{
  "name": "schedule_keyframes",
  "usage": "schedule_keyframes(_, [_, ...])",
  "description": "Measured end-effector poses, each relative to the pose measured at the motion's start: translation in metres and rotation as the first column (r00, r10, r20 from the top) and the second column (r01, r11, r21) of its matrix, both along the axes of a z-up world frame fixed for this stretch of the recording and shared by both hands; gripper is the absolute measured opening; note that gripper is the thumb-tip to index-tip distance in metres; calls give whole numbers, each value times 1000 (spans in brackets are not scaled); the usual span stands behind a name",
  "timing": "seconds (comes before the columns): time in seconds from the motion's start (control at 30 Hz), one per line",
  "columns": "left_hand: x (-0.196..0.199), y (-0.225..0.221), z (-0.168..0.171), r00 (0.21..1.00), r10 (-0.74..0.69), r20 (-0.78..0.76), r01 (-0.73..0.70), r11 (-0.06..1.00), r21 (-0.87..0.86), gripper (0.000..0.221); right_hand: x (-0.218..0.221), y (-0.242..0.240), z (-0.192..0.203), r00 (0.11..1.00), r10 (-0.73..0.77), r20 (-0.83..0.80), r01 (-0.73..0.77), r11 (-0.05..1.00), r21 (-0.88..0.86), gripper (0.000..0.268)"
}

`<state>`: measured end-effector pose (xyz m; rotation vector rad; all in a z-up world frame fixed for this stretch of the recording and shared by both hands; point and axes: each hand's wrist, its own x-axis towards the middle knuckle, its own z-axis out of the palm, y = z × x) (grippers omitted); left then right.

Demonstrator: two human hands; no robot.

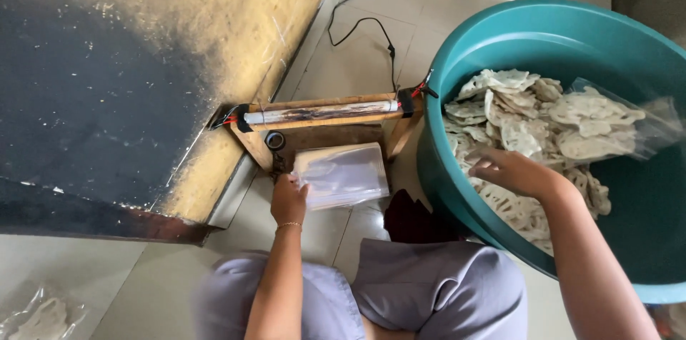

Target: Packaging crackers into plastic bags and sealing them with a manual heat sealer.

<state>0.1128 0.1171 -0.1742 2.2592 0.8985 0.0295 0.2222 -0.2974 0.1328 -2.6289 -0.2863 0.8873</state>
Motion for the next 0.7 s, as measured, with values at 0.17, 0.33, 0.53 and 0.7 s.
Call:
schedule_keyframes(0.17, [-8,-9,49,985,118,122,-116,993,-21,35,12,-13,-23,999,-24,27,26,996,-81,48])
schedule_keyframes(0.33, [-14,-10,68,971,159,177,-165,986,16,18,14,-14,-23,999,-45,16,46,996,-72,53])
schedule_keyframes(0.53, [-16,-12,86,948,35,317,-131,949,287,11,24,-36,-16,983,-183,-21,183,983,-32,52])
schedule_keyframes(0.7, [-19,-25,163,799,215,562,65,897,-437,27,78,-146,-118,847,-396,354,461,879,-121,109])
